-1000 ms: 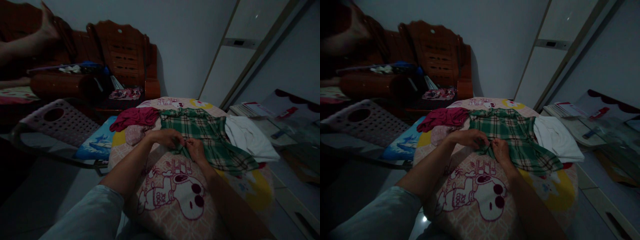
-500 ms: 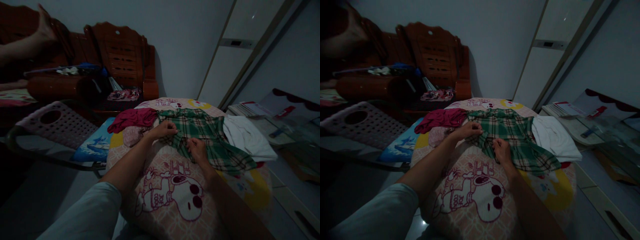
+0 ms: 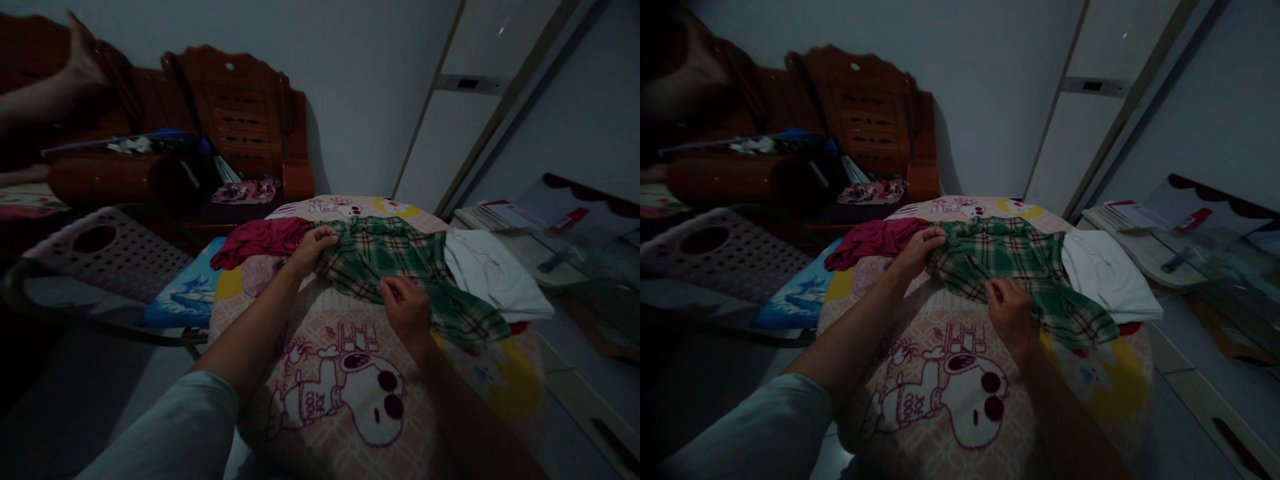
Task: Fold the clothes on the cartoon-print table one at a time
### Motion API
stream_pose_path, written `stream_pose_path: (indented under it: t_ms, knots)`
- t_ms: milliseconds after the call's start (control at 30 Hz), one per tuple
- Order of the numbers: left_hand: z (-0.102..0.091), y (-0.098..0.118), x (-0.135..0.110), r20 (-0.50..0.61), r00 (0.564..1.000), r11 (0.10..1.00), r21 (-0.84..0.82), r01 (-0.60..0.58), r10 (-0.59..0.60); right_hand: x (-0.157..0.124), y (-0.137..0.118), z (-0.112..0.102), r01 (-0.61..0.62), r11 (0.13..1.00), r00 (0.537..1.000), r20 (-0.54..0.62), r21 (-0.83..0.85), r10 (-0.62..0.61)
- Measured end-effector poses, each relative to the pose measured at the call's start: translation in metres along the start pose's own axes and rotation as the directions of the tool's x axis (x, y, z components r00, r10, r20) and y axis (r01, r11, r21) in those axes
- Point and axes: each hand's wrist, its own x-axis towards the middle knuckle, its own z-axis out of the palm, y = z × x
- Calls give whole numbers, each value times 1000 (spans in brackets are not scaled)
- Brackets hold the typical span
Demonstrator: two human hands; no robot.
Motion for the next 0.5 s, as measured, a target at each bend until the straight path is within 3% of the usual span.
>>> stream_pose_path:
  t_ms: [233,367,500]
  knots:
    - [3,7,-4,-3,1000,1000,29,13,-13,-5,9,8,81,954,988,150,-289,-38]
    - [4,7,-4,3,1000,1000,-20,23,-23,-1,16,8,20,978,981,193,-209,22]
    - [2,6,-3,-12,999,999,-8,50,-50,4,26,8,-174,983,968,171,-59,182]
